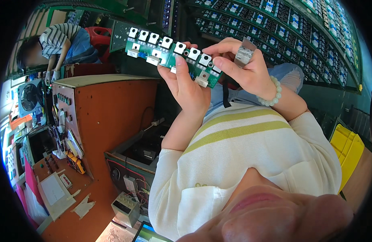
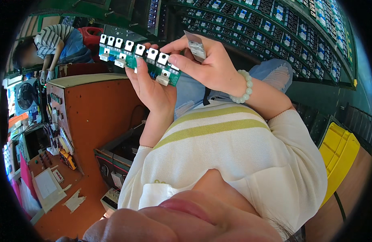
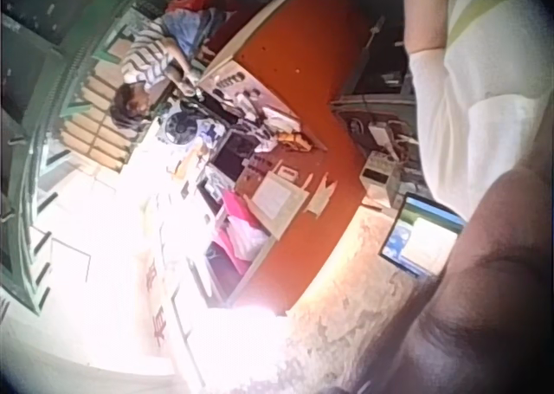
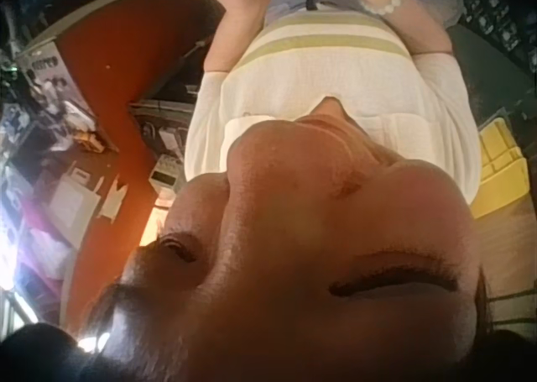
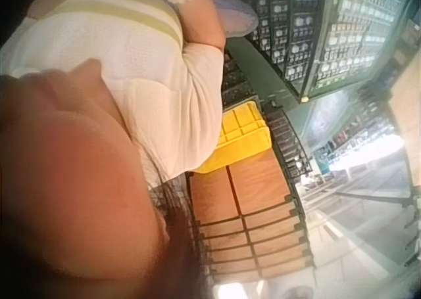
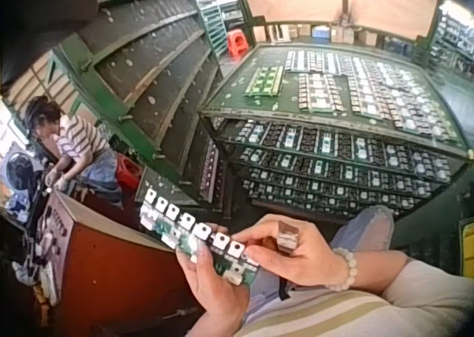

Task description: The person holds a green circuit board and uses a small tool to scrape or clean the surface of the board. They rotate the board to access different areas and continue the scraping motion across the components.

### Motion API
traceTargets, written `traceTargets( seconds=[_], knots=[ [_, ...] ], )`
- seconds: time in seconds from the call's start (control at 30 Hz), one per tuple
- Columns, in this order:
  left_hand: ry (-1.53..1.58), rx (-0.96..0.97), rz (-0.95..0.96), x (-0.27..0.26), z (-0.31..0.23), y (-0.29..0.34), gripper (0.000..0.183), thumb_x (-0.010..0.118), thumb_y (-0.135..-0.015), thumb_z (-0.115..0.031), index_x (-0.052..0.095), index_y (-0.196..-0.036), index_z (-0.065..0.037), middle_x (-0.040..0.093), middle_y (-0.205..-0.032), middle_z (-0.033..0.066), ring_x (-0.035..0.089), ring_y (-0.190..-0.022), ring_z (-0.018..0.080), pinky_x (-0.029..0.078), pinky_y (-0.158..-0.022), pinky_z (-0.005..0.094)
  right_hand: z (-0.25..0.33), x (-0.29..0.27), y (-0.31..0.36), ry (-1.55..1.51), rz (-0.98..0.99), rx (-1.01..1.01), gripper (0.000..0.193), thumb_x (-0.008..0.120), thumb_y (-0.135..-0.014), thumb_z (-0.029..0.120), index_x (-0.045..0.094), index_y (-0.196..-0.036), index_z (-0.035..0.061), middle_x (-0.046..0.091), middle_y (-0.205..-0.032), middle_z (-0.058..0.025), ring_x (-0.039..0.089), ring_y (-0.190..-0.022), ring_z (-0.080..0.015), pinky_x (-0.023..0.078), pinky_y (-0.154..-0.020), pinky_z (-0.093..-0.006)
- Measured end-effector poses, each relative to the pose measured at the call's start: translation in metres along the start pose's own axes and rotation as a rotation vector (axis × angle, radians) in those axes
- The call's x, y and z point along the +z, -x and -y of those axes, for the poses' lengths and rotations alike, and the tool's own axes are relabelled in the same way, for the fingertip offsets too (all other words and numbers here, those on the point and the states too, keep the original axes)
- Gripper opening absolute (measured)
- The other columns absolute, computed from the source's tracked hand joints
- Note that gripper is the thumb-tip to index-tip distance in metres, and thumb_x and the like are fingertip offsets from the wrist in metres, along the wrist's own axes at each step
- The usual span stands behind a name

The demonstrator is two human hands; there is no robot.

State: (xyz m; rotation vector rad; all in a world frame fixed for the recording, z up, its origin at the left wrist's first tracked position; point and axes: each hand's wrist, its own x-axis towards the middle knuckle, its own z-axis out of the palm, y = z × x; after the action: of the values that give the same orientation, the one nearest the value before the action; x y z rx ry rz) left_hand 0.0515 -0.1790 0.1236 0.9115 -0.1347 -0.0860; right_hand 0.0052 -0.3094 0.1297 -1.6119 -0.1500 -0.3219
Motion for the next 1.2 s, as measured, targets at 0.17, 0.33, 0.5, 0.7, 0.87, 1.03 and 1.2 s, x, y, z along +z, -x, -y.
traceTargets(
  seconds=[0.17,0.33,0.5,0.7,0.87,1.03,1.2],
  knots=[
    [0.034,-0.01,0.012,0.002,0.002,0.003,0.031,0.045,-0.096,-0.017,0.038,-0.123,-0.005,0.054,-0.113,0.0115,0.058,-0.097,0.0218,0.051,-0.081,0.0365,-0.005,0.013,-0.002,-0.138,-0.123,-0.053,0.019,0.066,-0.084,0.007,0.064,-0.102,0.0006,0.061,-0.081,0.001,0.048,-0.063,-0.001,0.039,-0.055,-0.0161],
    [0.005,0.014,0.042,-0.003,0.006,0.004,0.028,0.046,-0.095,-0.016,0.041,-0.12,-0.004,0.054,-0.109,0.0105,0.058,-0.093,0.0184,0.052,-0.075,0.0328,-0.004,0.009,-0.001,-0.027,-0.07,-0.036,0.029,0.073,-0.077,0.006,0.062,-0.103,-0.0003,0.061,-0.083,-0.0005,0.048,-0.064,-0.0014,0.038,-0.055,-0.016],
    [-0.023,0.022,0.074,-0.004,0.007,0.005,0.027,0.048,-0.094,-0.011,0.042,-0.118,-0.003,0.056,-0.104,0.0112,0.058,-0.091,0.0161,0.051,-0.074,0.0293,-0.003,0.013,0.001,-0.12,-0.091,-0.043,0.036,0.076,-0.071,0.002,0.061,-0.103,-0.001,0.061,-0.084,-0.0018,0.053,-0.068,-0.0031,0.044,-0.059,-0.0168],
    [-0.016,0.082,0.011,0.004,0.008,0.009,0.028,0.05,-0.093,-0.009,0.041,-0.119,-0.002,0.058,-0.099,0.012,0.059,-0.088,0.0165,0.051,-0.074,0.0293,-0.003,0.013,0.005,-0.191,-0.087,0.019,0.034,0.076,-0.071,-0.001,0.06,-0.101,-0.0011,0.062,-0.085,-0.0024,0.057,-0.071,-0.0043,0.047,-0.063,-0.0178],
    [-0.021,0.06,0.056,0.001,0.008,0.01,0.03,0.05,-0.093,-0.009,0.04,-0.119,-0.001,0.058,-0.101,0.0125,0.058,-0.089,0.0167,0.051,-0.075,0.0296,-0.005,0.013,0.005,-0.133,-0.091,-0.014,0.033,0.075,-0.072,0.0,0.059,-0.101,-0.0013,0.062,-0.084,-0.0025,0.056,-0.071,-0.0042,0.047,-0.063,-0.0183],
    [-0.016,0.086,0.016,0.004,0.009,0.012,0.03,0.051,-0.093,-0.011,0.04,-0.12,-0.002,0.058,-0.101,0.0124,0.058,-0.089,0.0165,0.051,-0.074,0.03,-0.006,0.016,0.007,-0.178,-0.11,-0.025,0.032,0.073,-0.072,-0.001,0.059,-0.101,-0.0012,0.061,-0.085,-0.0024,0.056,-0.073,-0.0043,0.047,-0.065,-0.0186],
    [-0.026,0.076,0.046,0.001,0.009,0.011,0.029,0.05,-0.093,-0.011,0.04,-0.119,-0.002,0.057,-0.102,0.0118,0.058,-0.09,0.0165,0.051,-0.075,0.0301,-0.007,0.018,0.006,-0.182,-0.113,-0.049,0.033,0.073,-0.073,-0.001,0.059,-0.103,-0.0007,0.062,-0.088,-0.0029,0.056,-0.073,-0.0045,0.047,-0.065,-0.0188]
  ],
)
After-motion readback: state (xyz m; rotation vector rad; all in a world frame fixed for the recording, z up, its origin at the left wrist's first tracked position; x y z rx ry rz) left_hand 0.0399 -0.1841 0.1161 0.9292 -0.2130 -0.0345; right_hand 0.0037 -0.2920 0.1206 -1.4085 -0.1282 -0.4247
